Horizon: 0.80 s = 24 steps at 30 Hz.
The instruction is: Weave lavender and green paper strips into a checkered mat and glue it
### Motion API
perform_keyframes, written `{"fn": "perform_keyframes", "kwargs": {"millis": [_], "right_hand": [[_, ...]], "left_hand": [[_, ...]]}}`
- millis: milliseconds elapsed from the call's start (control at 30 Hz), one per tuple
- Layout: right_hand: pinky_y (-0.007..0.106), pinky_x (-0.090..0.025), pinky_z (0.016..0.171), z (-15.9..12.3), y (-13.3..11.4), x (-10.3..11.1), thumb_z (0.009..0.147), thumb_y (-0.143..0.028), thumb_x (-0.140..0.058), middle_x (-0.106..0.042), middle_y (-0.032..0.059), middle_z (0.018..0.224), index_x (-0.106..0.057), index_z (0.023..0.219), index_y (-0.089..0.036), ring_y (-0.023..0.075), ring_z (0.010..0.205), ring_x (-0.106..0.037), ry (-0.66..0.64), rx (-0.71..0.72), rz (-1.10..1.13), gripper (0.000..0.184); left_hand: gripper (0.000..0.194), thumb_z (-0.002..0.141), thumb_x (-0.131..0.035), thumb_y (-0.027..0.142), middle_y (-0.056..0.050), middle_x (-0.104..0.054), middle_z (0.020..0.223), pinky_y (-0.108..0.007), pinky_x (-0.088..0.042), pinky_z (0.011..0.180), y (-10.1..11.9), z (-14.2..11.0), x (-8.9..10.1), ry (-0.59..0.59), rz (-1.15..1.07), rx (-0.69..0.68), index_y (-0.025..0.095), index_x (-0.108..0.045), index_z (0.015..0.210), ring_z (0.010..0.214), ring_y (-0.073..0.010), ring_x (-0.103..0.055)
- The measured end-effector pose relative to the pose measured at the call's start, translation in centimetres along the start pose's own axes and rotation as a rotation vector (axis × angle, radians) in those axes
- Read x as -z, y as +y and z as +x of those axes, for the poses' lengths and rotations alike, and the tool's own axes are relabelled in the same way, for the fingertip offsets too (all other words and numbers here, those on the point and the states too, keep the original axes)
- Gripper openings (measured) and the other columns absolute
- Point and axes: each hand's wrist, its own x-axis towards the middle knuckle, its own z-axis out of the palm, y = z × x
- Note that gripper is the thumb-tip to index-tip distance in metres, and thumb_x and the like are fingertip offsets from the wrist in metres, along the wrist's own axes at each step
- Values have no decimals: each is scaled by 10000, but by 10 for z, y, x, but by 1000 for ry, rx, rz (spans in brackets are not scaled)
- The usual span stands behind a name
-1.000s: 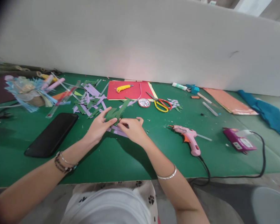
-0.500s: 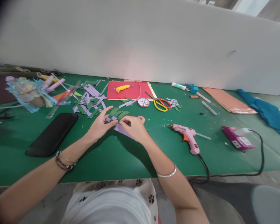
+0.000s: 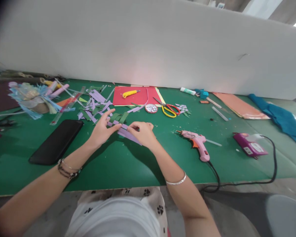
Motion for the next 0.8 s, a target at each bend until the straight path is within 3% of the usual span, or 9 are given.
{"fn": "perform_keyframes", "kwargs": {"millis": [100,167,267,400,500,667,800], "right_hand": [[262,-309,675,1,4,2,752,-259,-542,-642,-18,642,-650,647,-167,96,621,-519,-12,-3,59,176],[255,-318,654,2,7,3,744,-260,-538,-640,-16,636,-648,639,-167,96,611,-515,-25,-11,112,178],[251,-325,624,4,13,3,733,-274,-527,-634,-9,638,-644,632,-170,105,617,-512,-36,-32,180,187],[242,-318,573,5,15,1,722,-299,-512,-601,-9,593,-634,619,-163,100,582,-480,-47,-65,242,209],[236,-318,546,3,12,-2,725,-350,-502,-596,-5,601,-629,635,-155,91,554,-452,-92,-59,285,249],[238,-343,592,2,5,-7,657,-312,-576,-599,-3,657,-613,648,-151,92,593,-450,-106,14,287,166],[228,-341,562,2,3,-10,658,-264,-551,-528,-28,580,-569,594,-151,83,565,-426,-153,12,380,130]], "left_hand": [[635,658,-632,302,-101,-525,1184,-333,-451,805,1,3,6,44,8,19,180,-416,1243,984,-246,-557],[678,669,-624,311,-60,-622,863,-305,-471,682,1,5,9,24,-8,54,143,-381,1279,730,-189,-596],[749,676,-622,335,27,-540,581,-264,-453,571,1,8,15,-5,-81,89,108,-317,1322,532,-132,-526],[867,626,-676,370,-51,-610,807,-268,-478,626,1,8,19,-116,-187,84,129,-255,1344,696,-166,-581],[819,626,-682,372,-84,-611,967,-290,-472,740,2,6,18,-180,-122,-16,159,-301,1319,868,-203,-581],[808,630,-673,379,-75,-631,937,-272,-488,658,3,2,14,-226,-152,-65,168,-288,1308,785,-190,-605],[712,610,-684,381,-66,-648,903,-284,-506,639,1,1,10,-222,-257,-36,166,-377,1215,781,-204,-626]]}}
